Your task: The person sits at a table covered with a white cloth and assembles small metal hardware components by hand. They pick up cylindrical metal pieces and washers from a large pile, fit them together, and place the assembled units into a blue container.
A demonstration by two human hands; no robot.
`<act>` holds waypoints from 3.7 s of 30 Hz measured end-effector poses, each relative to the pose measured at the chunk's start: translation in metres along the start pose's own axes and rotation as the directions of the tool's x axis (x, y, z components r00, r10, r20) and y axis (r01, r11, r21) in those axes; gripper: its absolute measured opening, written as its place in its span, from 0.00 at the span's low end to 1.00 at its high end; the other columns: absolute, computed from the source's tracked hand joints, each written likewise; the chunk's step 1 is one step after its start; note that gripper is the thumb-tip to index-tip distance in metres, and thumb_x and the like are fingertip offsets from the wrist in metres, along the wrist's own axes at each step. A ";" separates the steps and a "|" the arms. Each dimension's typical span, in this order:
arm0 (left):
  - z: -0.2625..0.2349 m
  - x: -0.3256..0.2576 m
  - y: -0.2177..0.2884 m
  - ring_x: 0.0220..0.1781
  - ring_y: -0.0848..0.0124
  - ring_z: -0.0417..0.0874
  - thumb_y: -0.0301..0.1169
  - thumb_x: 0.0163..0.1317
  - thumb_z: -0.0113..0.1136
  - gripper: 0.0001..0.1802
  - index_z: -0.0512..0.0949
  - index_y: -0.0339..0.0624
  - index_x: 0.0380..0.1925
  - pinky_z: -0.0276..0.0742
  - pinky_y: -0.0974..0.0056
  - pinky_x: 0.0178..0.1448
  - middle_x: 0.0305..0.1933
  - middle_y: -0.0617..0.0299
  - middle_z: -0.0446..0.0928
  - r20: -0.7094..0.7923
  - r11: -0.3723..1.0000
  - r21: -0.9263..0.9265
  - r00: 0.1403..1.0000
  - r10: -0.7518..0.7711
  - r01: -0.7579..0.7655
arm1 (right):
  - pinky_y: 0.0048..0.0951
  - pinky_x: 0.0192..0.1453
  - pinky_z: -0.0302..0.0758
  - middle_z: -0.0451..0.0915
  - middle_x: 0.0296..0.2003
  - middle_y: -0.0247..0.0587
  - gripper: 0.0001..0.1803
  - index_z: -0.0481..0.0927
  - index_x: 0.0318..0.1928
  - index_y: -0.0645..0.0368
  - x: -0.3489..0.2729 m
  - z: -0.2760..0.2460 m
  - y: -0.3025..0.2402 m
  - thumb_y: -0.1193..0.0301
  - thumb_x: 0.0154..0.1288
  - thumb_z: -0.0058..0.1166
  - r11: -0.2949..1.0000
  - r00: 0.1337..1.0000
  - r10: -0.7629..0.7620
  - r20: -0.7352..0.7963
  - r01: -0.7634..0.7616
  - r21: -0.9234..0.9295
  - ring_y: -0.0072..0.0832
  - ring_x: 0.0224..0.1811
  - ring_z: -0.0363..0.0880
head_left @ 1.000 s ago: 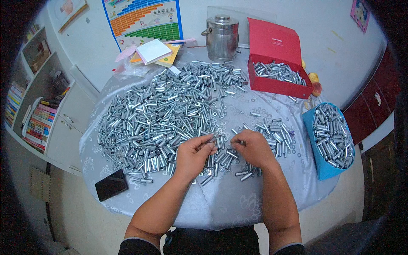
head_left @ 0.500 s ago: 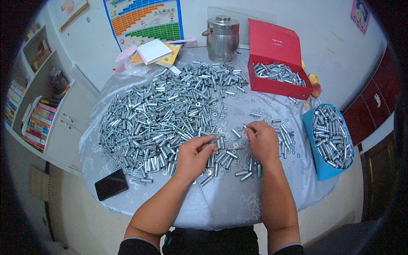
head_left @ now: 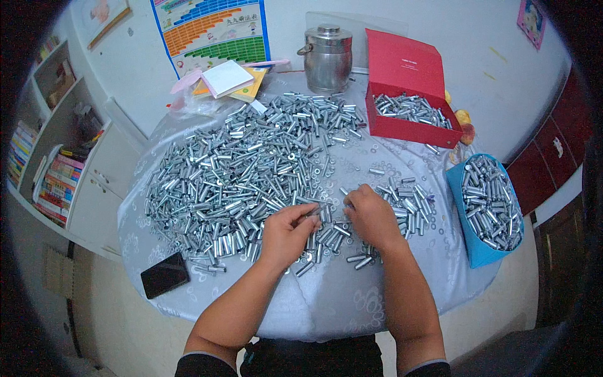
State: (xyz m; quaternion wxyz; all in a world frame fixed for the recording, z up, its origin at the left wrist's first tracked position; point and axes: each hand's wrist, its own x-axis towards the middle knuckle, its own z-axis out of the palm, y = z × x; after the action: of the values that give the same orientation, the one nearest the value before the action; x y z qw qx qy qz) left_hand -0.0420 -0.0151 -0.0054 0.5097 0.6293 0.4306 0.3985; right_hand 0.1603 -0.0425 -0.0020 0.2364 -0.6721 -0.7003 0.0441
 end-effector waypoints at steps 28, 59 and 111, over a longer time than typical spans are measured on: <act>-0.005 -0.004 0.008 0.36 0.63 0.84 0.25 0.55 0.64 0.15 0.84 0.38 0.44 0.78 0.63 0.44 0.35 0.52 0.84 0.080 0.915 0.297 0.962 0.261 -0.273 | 0.38 0.31 0.72 0.78 0.23 0.46 0.14 0.80 0.28 0.62 -0.001 -0.010 -0.030 0.64 0.63 0.60 0.905 0.996 0.083 -0.012 -0.070 0.420 0.39 0.25 0.77; -0.005 -0.004 0.005 0.36 0.63 0.85 0.26 0.54 0.65 0.15 0.84 0.38 0.43 0.78 0.64 0.43 0.36 0.52 0.84 0.059 0.923 0.266 0.960 0.273 -0.278 | 0.30 0.32 0.73 0.79 0.25 0.41 0.12 0.80 0.37 0.62 -0.003 -0.016 -0.029 0.65 0.62 0.61 0.801 0.998 0.056 0.013 -0.053 0.597 0.28 0.25 0.77; -0.011 0.002 0.009 0.33 0.68 0.86 0.21 0.62 0.59 0.12 0.79 0.30 0.45 0.85 0.67 0.39 0.36 0.52 0.83 0.074 0.821 -0.549 0.987 -0.141 0.158 | 0.20 0.35 0.74 0.80 0.28 0.34 0.09 0.80 0.41 0.64 -0.003 -0.016 -0.029 0.71 0.64 0.60 0.437 0.981 0.125 0.146 -0.186 0.880 0.17 0.29 0.77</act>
State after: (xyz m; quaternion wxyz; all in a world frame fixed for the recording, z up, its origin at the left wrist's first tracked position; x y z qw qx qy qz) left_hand -0.0501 -0.0107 0.0058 0.7057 0.4255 0.3373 0.4551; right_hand 0.1399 -0.0522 0.0219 0.5267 -0.5087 -0.5155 0.4450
